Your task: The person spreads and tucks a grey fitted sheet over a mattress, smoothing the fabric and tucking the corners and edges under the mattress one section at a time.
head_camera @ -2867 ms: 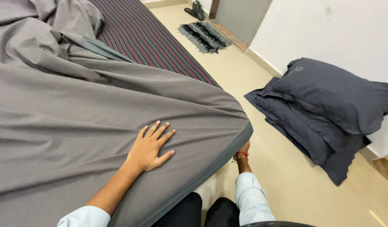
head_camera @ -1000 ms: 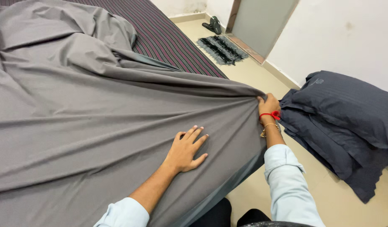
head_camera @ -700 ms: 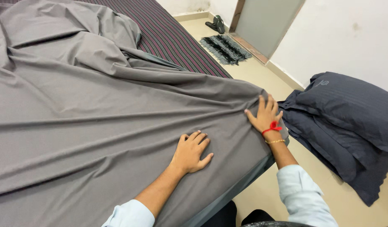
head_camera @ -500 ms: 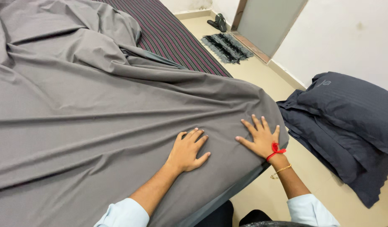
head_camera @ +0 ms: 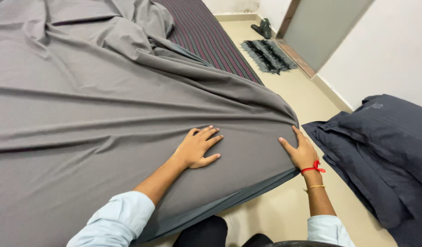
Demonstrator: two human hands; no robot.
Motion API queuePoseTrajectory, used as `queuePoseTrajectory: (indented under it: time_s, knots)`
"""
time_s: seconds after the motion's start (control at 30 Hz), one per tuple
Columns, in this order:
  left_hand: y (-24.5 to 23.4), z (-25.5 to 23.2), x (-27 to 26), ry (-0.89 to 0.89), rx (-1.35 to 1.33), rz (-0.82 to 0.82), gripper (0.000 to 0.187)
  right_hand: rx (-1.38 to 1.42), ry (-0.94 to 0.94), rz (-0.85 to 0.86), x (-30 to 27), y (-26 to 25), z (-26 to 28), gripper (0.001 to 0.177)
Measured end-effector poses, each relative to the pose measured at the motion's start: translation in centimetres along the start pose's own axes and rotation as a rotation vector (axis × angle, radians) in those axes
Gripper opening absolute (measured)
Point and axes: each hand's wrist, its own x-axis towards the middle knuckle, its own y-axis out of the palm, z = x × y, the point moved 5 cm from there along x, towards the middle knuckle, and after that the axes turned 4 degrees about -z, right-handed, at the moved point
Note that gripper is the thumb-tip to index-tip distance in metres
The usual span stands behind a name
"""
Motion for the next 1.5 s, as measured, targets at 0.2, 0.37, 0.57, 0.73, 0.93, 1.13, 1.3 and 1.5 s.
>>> queuePoseTrajectory:
  time_s: [0.2,0.37,0.57,0.73,0.93,1.13,1.3,1.5]
  knots:
    - [-1.2,-1.9,-1.0,-0.011,0.223,0.014,0.043,-0.017,-0.073,-0.078,0.2,0.7,-1.4,0.086]
    - [-9.0,-6.9,-10.1,-0.116,0.257,0.027,0.053,-0.13,0.013,-0.02,0.8,2.0,-3.9,0.091]
    - [-21.1,-7.3,-27.7,-0.247,0.35,0.047,0.058,-0.461,-0.413,-0.484,1.9,3.1,-5.1,0.054]
    - [-22.6,-8.3,-32.8,-0.278,0.484,-0.134,0.031,-0.463,-0.646,-0.532,-2.7,1.0,-0.7,0.025]
    - [-22.7,-9.3,-34.2,-0.212,0.574,-0.128,0.019,0.102,-1.108,-0.146,-17.2,-1.1,16.7,0.043]
    - [-26.2,-9.2,-36.7,-0.29,0.501,-0.133,0.023,0.272,-1.121,-0.146,-24.9,0.5,21.7,0.027]
    - [-27.9,-8.0,-39.6,-0.183,0.594,-0.163,0.026,0.374,-0.869,-0.249,-27.6,2.3,20.5,0.02]
    - [-30.5,-2.7,-44.6,-0.498,0.491,-0.314,0.026,0.294,-0.709,-0.186,-27.4,3.4,21.3,0.026]
